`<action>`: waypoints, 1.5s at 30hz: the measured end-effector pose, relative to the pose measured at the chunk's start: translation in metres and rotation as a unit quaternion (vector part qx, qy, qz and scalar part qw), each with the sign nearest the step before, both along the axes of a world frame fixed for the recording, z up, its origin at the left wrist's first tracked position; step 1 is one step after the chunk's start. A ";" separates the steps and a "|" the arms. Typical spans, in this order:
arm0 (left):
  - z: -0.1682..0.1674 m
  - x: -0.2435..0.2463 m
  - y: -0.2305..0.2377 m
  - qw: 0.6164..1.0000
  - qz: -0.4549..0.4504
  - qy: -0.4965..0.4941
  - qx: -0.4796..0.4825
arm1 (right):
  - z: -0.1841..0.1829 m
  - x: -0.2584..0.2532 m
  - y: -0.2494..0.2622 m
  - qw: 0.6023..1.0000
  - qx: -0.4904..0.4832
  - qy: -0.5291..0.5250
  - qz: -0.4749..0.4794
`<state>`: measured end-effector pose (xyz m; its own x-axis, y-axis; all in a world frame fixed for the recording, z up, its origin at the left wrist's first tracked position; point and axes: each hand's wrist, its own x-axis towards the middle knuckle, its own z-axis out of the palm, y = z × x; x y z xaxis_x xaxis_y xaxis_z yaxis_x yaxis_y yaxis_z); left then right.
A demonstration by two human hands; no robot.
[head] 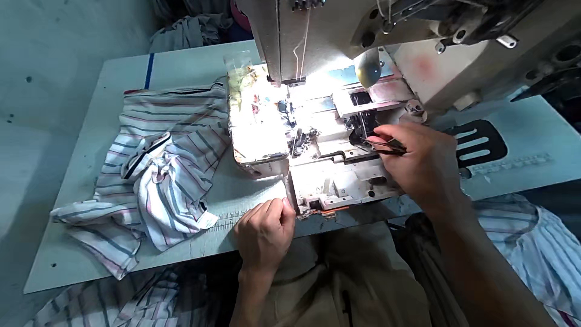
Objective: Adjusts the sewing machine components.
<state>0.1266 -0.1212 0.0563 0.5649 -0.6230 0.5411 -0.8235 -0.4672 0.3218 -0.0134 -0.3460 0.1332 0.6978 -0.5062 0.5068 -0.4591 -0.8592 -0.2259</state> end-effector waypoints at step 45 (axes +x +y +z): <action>-0.001 0.000 0.002 1.000 -0.006 -0.004 -0.010 | -0.011 0.020 -0.017 0.998 0.063 0.027 0.015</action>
